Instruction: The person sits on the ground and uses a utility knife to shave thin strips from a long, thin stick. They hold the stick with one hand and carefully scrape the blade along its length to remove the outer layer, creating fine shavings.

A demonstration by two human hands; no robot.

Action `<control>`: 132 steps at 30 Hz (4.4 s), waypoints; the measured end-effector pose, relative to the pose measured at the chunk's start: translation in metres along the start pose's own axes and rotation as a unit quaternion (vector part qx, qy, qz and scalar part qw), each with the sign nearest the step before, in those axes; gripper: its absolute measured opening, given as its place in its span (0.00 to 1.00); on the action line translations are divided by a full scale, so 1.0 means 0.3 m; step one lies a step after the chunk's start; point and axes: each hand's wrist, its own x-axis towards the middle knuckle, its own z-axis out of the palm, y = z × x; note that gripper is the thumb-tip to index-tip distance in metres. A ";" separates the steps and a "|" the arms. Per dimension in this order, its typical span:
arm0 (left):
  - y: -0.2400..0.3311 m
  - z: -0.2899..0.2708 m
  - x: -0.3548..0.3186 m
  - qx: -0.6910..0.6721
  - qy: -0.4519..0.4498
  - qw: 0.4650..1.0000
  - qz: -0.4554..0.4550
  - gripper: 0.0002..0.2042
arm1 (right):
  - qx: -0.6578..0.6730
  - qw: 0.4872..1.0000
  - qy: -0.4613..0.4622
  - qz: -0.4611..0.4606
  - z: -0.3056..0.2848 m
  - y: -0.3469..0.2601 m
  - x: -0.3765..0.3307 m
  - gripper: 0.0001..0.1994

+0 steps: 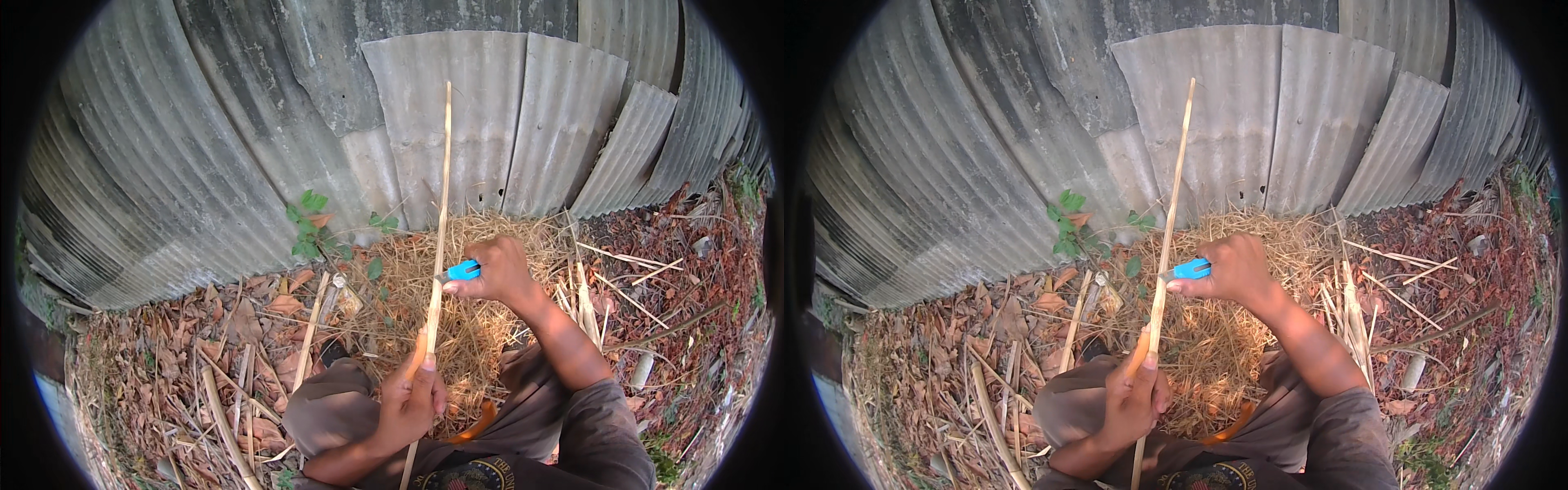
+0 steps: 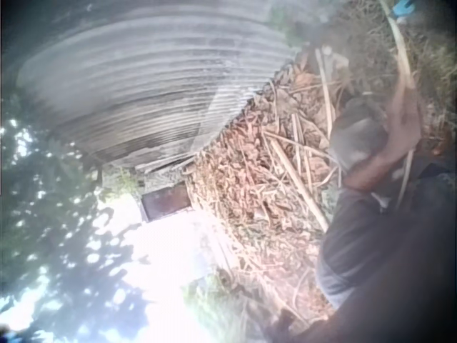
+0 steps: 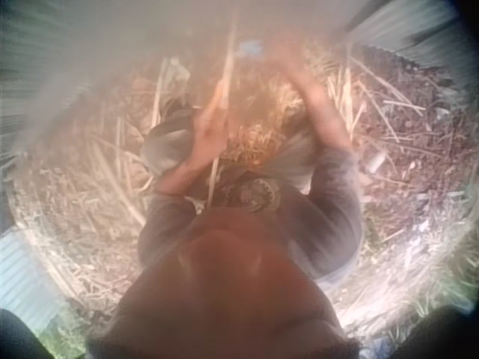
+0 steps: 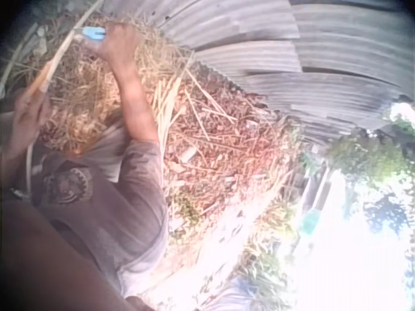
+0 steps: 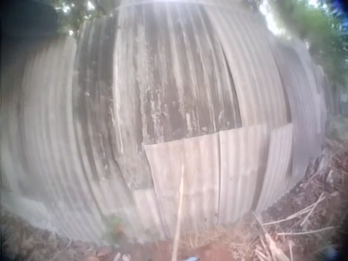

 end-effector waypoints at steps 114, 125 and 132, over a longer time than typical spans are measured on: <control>-0.050 0.016 -0.538 0.157 -0.050 0.982 -0.094 0.23 | -0.012 0.988 0.147 0.051 -0.102 0.069 -0.266 0.35; -0.054 0.007 -0.606 0.074 0.022 0.980 -0.184 0.18 | 0.022 0.990 0.141 -0.008 -0.016 0.087 -0.230 0.37; -0.021 0.019 -0.632 0.100 0.046 0.963 -0.246 0.20 | -0.007 0.977 0.091 0.195 -0.027 0.206 -0.180 0.38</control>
